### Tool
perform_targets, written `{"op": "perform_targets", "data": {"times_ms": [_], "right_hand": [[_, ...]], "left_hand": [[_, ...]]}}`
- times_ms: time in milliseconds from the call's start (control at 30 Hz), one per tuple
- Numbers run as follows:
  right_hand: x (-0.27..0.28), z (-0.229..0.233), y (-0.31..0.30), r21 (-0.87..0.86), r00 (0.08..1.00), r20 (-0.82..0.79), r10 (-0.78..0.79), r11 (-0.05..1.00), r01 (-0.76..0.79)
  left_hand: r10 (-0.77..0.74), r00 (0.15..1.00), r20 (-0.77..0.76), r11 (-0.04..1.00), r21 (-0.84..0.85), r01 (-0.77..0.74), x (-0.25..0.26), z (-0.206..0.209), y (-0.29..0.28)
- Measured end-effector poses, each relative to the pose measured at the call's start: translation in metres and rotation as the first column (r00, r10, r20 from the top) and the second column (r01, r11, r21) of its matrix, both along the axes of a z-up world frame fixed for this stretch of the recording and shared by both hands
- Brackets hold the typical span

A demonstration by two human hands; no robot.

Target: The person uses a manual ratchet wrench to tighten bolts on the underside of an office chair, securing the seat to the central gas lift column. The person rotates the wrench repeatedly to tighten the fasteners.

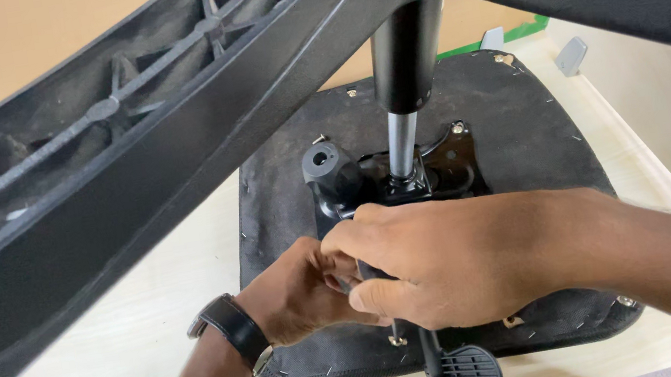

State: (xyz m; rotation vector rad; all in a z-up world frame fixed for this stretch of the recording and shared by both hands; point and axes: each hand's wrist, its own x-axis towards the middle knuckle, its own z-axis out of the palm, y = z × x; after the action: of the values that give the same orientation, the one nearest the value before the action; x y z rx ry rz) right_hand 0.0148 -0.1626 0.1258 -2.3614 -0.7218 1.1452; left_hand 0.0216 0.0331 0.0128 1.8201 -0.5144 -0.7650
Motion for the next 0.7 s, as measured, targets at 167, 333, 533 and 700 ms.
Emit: {"op": "perform_targets", "data": {"times_ms": [167, 333, 533, 700], "right_hand": [[-0.006, 0.005, 0.007, -0.048, 0.979, 0.190, -0.066, 0.996, 0.077], [-0.011, 0.007, 0.013, -0.202, 0.952, 0.298, -0.063, 0.971, 0.128], [-0.010, -0.001, 0.006, -0.163, 0.923, 0.357, -0.143, 0.964, 0.212], [0.001, -0.013, -0.002, -0.142, 0.922, 0.352, -0.161, 0.965, 0.222]], "left_hand": [[0.076, 0.995, 0.064, 0.980, 0.178, -0.086, -0.005, 0.002, -0.003], [0.096, 0.990, 0.105, 0.976, 0.186, -0.115, -0.008, 0.002, -0.015], [0.092, 0.974, 0.206, 0.988, 0.104, -0.116, -0.011, -0.005, -0.035], [0.074, 0.963, 0.258, 0.966, 0.223, -0.133, -0.005, -0.006, -0.043]]}}
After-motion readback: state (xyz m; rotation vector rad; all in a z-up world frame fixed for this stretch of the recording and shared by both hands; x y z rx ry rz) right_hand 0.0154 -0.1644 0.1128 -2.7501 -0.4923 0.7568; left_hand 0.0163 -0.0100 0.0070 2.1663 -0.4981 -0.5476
